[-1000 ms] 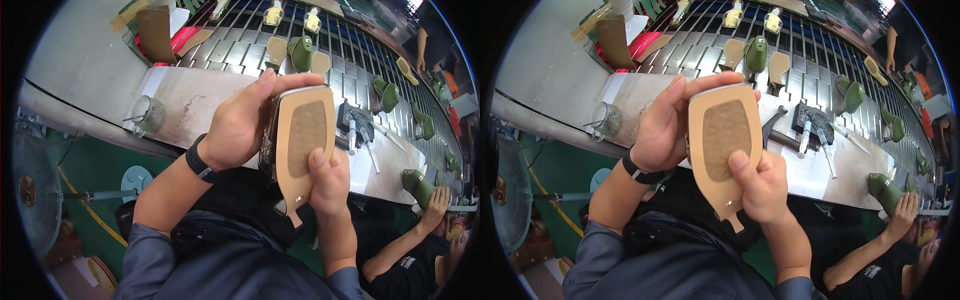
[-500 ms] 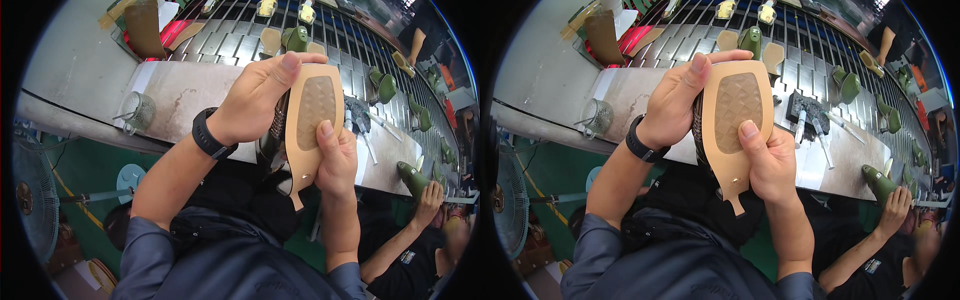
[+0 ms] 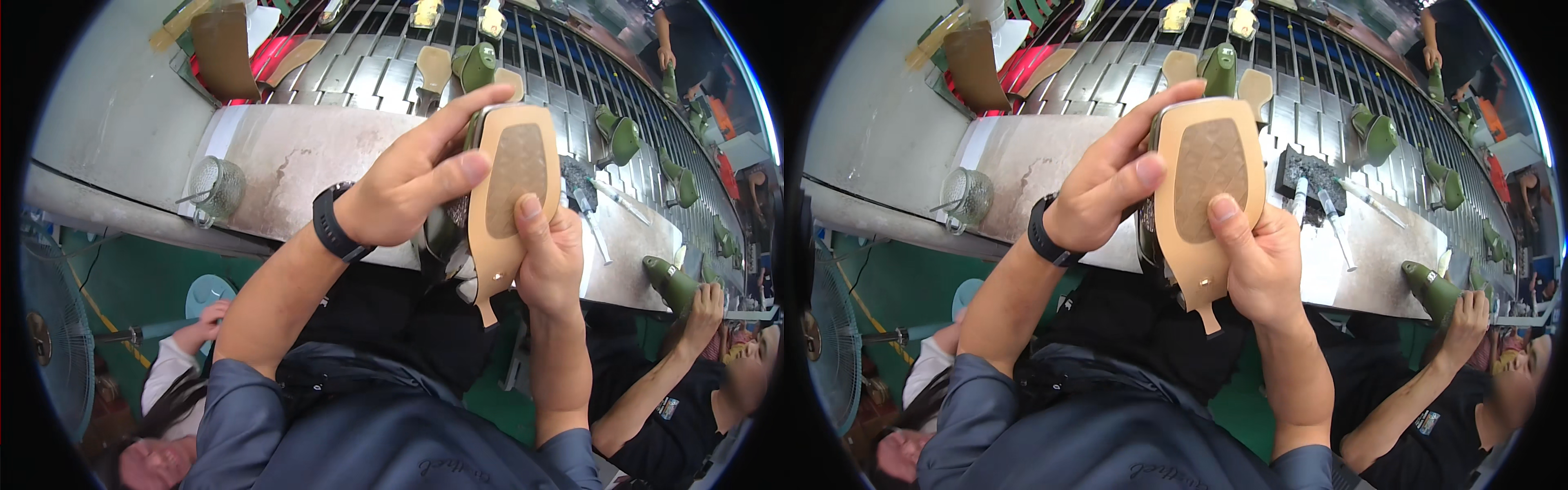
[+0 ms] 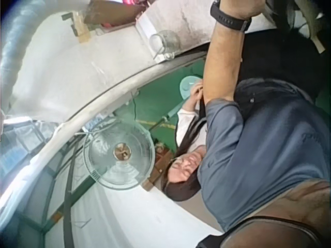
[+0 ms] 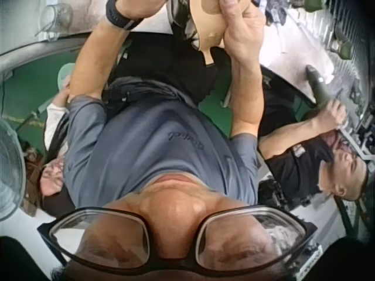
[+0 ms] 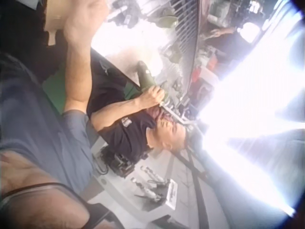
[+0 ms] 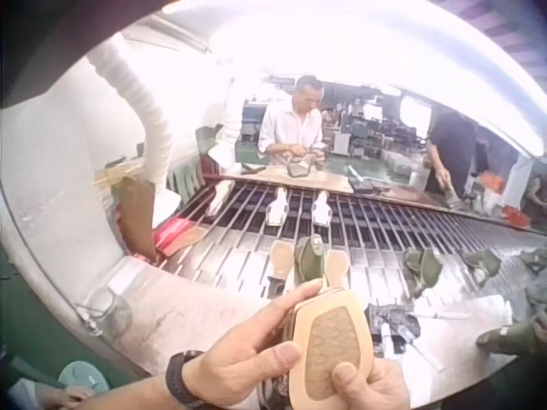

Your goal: The person assembles high-heeled shoes on an assembly line by taking shoe lasts and soles, aligning and pressing the soles onto the shoes by hand, and tapping along the edges with a hammer.

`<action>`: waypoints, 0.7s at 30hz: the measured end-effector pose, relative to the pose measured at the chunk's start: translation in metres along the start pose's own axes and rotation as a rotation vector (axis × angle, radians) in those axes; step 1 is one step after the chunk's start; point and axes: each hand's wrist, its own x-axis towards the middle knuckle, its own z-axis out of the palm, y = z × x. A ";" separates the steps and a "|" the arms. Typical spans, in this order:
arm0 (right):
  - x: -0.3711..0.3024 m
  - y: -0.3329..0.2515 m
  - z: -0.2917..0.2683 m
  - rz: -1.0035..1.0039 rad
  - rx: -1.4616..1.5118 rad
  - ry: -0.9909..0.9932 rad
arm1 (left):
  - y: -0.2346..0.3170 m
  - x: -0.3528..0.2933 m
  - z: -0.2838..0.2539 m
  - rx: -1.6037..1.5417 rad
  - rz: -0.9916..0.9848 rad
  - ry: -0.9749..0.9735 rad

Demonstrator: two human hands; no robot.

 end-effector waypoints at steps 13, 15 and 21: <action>-0.057 -0.002 0.060 -0.292 -0.497 -0.130 | 0.064 -0.099 0.015 0.119 0.121 0.252; -0.059 -0.003 0.070 -0.279 -0.490 -0.145 | 0.066 -0.107 0.015 0.109 0.118 0.296; -0.063 0.004 0.089 -0.324 -0.523 -0.204 | 0.086 -0.118 0.015 0.047 -0.013 0.466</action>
